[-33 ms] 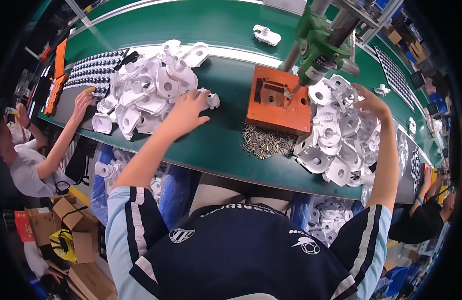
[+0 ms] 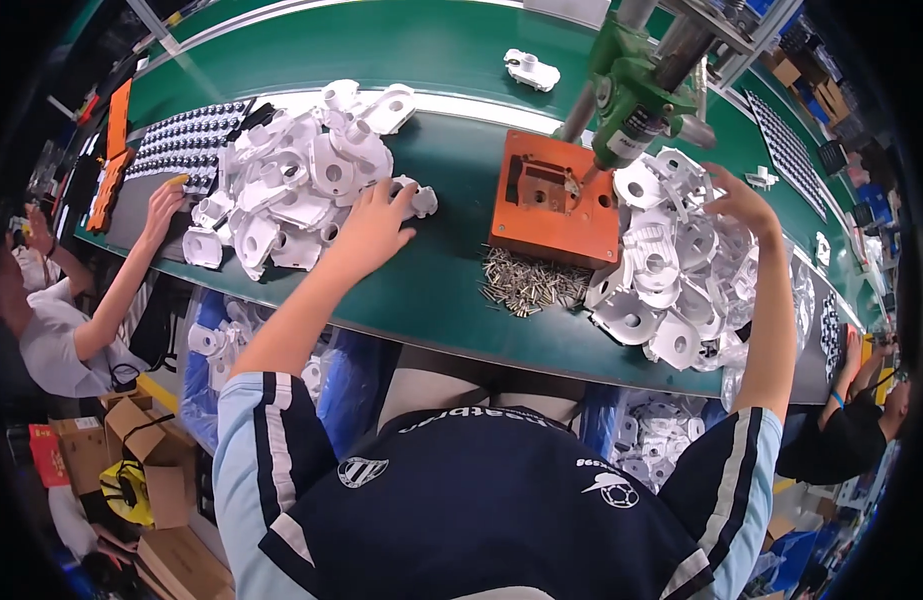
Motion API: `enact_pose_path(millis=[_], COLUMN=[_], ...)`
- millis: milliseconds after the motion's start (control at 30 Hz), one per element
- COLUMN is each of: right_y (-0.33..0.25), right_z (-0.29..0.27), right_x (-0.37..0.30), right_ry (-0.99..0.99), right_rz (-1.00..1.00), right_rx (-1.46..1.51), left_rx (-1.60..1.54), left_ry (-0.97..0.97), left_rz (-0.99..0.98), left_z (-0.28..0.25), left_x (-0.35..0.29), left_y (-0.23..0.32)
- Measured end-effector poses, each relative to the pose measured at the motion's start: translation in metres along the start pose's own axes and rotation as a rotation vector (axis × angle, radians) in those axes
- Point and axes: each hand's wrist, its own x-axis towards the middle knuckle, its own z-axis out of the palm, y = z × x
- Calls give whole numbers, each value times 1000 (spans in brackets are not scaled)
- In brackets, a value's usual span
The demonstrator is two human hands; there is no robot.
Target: The recorder is assembling small white plastic components by inserting metal pins and using a manual bench press machine.
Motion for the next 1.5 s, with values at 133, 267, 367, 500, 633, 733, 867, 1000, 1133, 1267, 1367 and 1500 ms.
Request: enact_pose_path(millis=[133,267,367,500,633,733,867,1000,1133,1267,1367,1500], right_y=[-16,-29,-90,-153,-188,-200,-199,-205,-205,-202,-200,-208], right_z=[-2,3,44,118,156,177,178,171,185,193,195,191], right_x=[-12,-46,-94,-117,-122,-117,-117,-121,-121,-117,-114,-115], right_ry=[276,679,775,741,618,651,413,97,17,212,126,27], right_rz=[98,-178,-414,-669,-688,-723,-702,-491,-273,-116,-198,-192], right_rx=[207,315,759,927,1086,1240,1313,1624,2033,1731,1616,1452], left_rx=[-45,-621,-1612,-2080,-1935,-2148,-2205,-2349,-2402,-2272,-2269,-2145], left_ry=[116,236,329,255,351,299,162,-89,-332,-94,-14,25], left_rz=[-74,-236,-392,-317,-114,-232,-366,-499,-430,-530,-539,-459], left_z=[2,-27,-27,-15,-28,-28,-33,-40,-34,-24,-15,-9], left_x=[8,8,1,-5,8,4,-5,-6,-9,-14,-18,-20], left_y=[2,20,57,140,179,179,176,172,174,189,195,195])
